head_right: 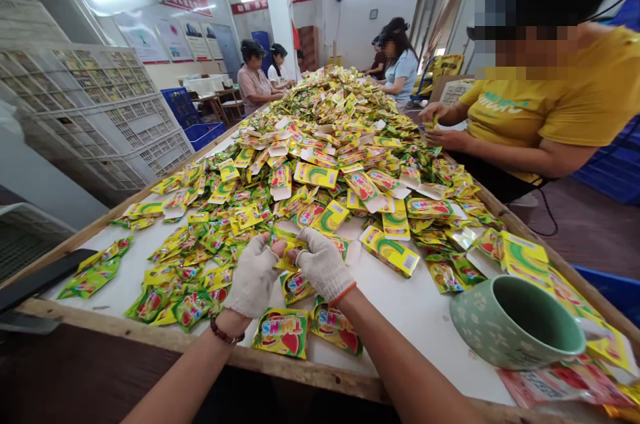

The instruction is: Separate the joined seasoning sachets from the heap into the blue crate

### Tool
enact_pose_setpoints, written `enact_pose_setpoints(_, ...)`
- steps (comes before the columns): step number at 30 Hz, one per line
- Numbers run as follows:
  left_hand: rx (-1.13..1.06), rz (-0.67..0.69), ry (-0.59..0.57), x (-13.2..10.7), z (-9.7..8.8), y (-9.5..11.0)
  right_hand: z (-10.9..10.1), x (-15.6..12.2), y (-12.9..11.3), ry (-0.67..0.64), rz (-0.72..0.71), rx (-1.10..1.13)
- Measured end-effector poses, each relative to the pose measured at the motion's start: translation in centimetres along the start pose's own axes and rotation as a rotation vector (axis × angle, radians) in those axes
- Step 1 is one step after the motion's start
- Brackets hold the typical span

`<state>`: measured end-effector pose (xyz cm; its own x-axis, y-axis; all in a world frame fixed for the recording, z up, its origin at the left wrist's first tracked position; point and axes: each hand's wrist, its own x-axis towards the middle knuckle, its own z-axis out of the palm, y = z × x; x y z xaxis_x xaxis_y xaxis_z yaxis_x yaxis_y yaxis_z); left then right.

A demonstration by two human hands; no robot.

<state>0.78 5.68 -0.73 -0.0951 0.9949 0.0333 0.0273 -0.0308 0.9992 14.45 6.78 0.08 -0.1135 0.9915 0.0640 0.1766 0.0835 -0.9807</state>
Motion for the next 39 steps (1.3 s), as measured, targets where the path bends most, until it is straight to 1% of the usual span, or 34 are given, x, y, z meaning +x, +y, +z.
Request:
enact_pose_setpoints(3, -0.173, -0.062, 0.054, 0.0, 0.5, 0.3, 0.3, 0.0, 0.1, 0.039, -0.012, 0.026)
enact_pose_setpoints(5, -0.283, -0.098, 0.041, 0.0, 0.9, 0.5, 0.5, -0.1, 0.0, 0.069, -0.031, 0.029)
enact_pose_setpoints(7, -0.282, -0.079, -0.003, 0.1, 1.1, 0.6, 0.5, -0.1, -0.3, 0.039, -0.004, 0.058)
enact_pose_setpoints(9, -0.141, -0.008, -0.023, 0.3, 1.0, 0.8, -0.1, 0.0, -0.9, 0.010, 0.038, 0.126)
enact_pose_setpoints(10, -0.027, 0.046, -0.008, 0.6, 0.8, 0.9, -0.7, 0.1, -1.4, 0.043, 0.034, 0.162)
enact_pose_setpoints(11, 0.107, 0.114, 0.018, 1.1, 0.6, 1.0, -1.5, 0.2, -2.0, 0.116, 0.005, 0.192)
enact_pose_setpoints(12, 0.242, 0.187, 0.044, 1.7, 0.3, 1.1, -2.3, 0.2, -2.7, 0.221, -0.049, 0.215)
enact_pose_setpoints(14, 0.454, 0.316, 0.079, 3.4, -0.2, 1.2, -3.8, 0.2, -3.9, 0.464, -0.187, 0.231)
enact_pose_setpoints(15, 0.523, 0.359, 0.076, 4.4, -0.4, 1.3, -4.3, 0.2, -4.3, 0.537, -0.244, 0.227)
enact_pose_setpoints(16, 0.564, 0.379, 0.063, 5.6, -0.6, 1.3, -4.7, 0.2, -4.5, 0.573, -0.282, 0.211)
enact_pose_setpoints(18, 0.598, 0.377, 0.034, 7.9, -0.7, 1.4, -4.8, 0.1, -4.4, 0.575, -0.320, 0.166)
enact_pose_setpoints(20, 0.608, 0.362, -0.002, 10.1, -0.5, 1.5, -4.3, 0.1, -3.7, 0.533, -0.293, 0.123)
enact_pose_setpoints(23, 0.559, 0.336, -0.061, 12.5, -0.2, 1.8, -3.6, 0.5, -2.5, 0.480, -0.161, 0.127)
enact_pose_setpoints(25, 0.490, 0.325, -0.081, 13.3, -0.2, 2.2, -3.4, 0.9, -1.9, 0.448, -0.068, 0.174)
enact_pose_setpoints(28, 0.346, 0.307, -0.059, 12.8, -0.5, 2.9, -3.2, 1.4, -1.3, 0.361, 0.026, 0.348)
enact_pose_setpoints(30, 0.232, 0.275, -0.045, 11.4, -0.6, 3.3, -2.6, 1.5, -1.2, 0.268, 0.075, 0.495)
enact_pose_setpoints(32, 0.121, 0.228, -0.067, 9.2, -0.4, 3.3, -1.8, 1.4, -1.1, 0.180, 0.120, 0.579)
enact_pose_setpoints(34, -0.063, 0.133, -0.128, 7.0, -0.3, 3.0, -1.1, 1.2, -1.0, 0.128, 0.155, 0.580)
enact_pose_setpoints(36, -0.268, -0.003, -0.166, 5.1, -0.7, 2.6, -0.8, 1.2, -0.8, 0.099, 0.162, 0.549)
enact_pose_setpoints(37, -0.294, -0.036, -0.144, 4.4, -1.1, 2.4, -0.9, 1.2, -0.6, 0.087, 0.162, 0.531)
enact_pose_setpoints(38, -0.240, -0.016, -0.089, 4.0, -1.6, 2.3, -1.0, 1.2, -0.4, 0.075, 0.165, 0.512)
enact_pose_setpoints(39, -0.093, 0.062, -0.019, 3.7, -2.3, 2.3, -1.2, 1.3, -0.1, 0.064, 0.172, 0.495)
